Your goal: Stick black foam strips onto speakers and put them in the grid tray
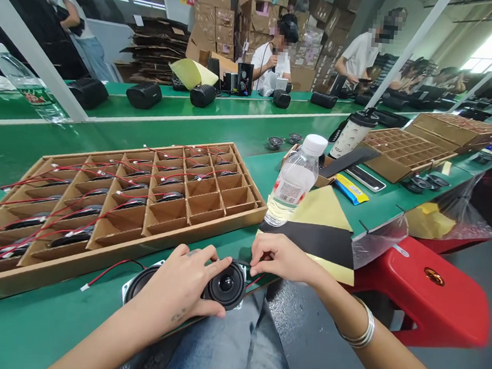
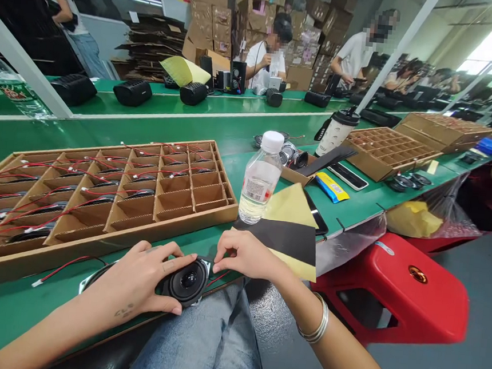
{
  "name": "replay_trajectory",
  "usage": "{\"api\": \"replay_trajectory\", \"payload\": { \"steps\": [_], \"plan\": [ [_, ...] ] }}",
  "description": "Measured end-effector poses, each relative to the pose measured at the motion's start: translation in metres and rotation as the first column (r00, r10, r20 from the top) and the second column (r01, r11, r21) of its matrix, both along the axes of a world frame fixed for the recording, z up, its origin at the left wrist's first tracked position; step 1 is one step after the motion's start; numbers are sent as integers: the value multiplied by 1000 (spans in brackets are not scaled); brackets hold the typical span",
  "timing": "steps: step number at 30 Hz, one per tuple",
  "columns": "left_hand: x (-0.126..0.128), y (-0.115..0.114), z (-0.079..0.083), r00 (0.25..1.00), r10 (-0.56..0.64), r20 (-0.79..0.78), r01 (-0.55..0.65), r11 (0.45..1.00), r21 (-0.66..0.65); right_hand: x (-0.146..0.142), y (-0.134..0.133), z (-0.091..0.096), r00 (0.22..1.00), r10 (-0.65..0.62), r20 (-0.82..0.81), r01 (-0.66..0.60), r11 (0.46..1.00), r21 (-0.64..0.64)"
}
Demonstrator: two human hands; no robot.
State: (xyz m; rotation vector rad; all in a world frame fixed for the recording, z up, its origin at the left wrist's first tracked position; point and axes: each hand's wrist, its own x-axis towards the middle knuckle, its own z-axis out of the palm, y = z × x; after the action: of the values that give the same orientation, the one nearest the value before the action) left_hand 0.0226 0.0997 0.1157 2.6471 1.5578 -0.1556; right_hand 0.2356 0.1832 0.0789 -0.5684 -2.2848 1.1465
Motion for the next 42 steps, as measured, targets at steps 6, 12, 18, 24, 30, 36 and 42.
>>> {"api": "replay_trajectory", "payload": {
  "steps": [6, 12, 18, 24, 30, 36, 42],
  "plan": [
    [5, -7, 0, 999, 42, -30, -42, 999, -12, -3, -4, 6, 998, 19, 57, -21, 999, 36],
    [14, -12, 4, 993, 58, -103, -56, 998, 18, -7, -6, 8, 994, 53, 98, -60, 996, 69],
    [17, -17, 0, 987, 51, -153, -36, 994, 99, -7, -2, 14, 981, 96, 170, -107, 993, 57],
    [16, -18, -5, 987, 45, -152, -23, 989, 145, 4, -4, 5, 994, 71, 80, -72, 997, 14],
    [17, -19, -5, 988, 32, -149, -8, 987, 162, -3, -20, -9, 997, -38, -70, 43, 997, 66],
    [20, -20, -1, 977, 40, -208, -14, 992, 127, -4, -24, -12, 996, -37, -82, 56, 970, 238],
    [20, -22, -3, 970, 34, -242, 6, 987, 162, -2, -30, -8, 998, -65, 5, 58, 912, 407]
  ]
}}
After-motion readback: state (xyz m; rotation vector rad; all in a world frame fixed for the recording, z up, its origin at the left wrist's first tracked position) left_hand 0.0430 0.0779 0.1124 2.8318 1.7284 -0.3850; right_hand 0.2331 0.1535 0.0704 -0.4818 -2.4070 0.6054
